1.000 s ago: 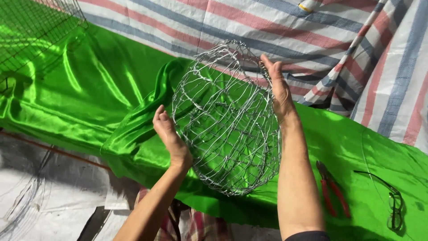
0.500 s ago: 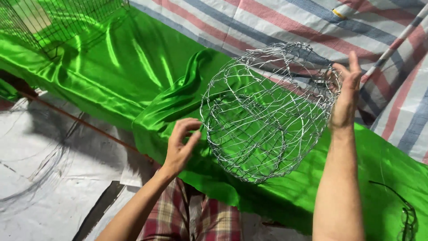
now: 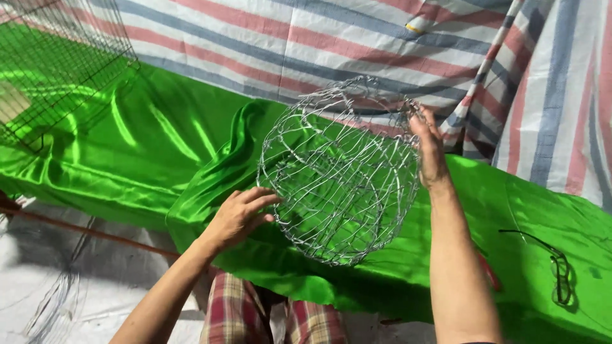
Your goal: Inspecting and manually shaping a wire mesh basket structure by hand.
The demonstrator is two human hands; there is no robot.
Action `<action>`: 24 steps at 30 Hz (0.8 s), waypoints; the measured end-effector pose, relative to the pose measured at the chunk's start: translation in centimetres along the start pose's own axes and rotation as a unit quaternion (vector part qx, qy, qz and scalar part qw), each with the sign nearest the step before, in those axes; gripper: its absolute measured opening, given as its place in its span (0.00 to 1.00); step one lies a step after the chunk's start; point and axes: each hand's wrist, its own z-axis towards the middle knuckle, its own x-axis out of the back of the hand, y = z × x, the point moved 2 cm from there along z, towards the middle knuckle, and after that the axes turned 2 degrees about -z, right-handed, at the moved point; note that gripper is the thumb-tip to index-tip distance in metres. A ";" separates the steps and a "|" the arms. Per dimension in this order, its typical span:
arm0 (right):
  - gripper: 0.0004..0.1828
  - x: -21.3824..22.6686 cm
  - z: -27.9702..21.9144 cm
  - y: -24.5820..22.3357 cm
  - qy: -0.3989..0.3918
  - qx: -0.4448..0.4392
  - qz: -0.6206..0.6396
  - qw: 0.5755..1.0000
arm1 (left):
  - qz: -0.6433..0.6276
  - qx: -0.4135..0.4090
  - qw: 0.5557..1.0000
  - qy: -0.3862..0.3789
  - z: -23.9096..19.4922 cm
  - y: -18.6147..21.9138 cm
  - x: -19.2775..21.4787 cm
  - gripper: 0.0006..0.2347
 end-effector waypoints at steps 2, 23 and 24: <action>0.37 0.5 0.6 1.2 0.003 0.021 -0.027 0.999 | 0.058 -0.012 0.998 0.020 -0.5 -1.8 -1.5 0.21; 0.39 -0.9 -0.5 -0.9 -0.007 0.063 -0.051 0.997 | -0.075 0.076 0.991 0.080 -0.5 -1.6 -2.7 0.21; 0.39 -1.2 -0.7 -1.3 -0.007 0.062 -0.051 0.997 | -0.075 0.078 0.991 0.079 -0.4 -1.2 -2.3 0.21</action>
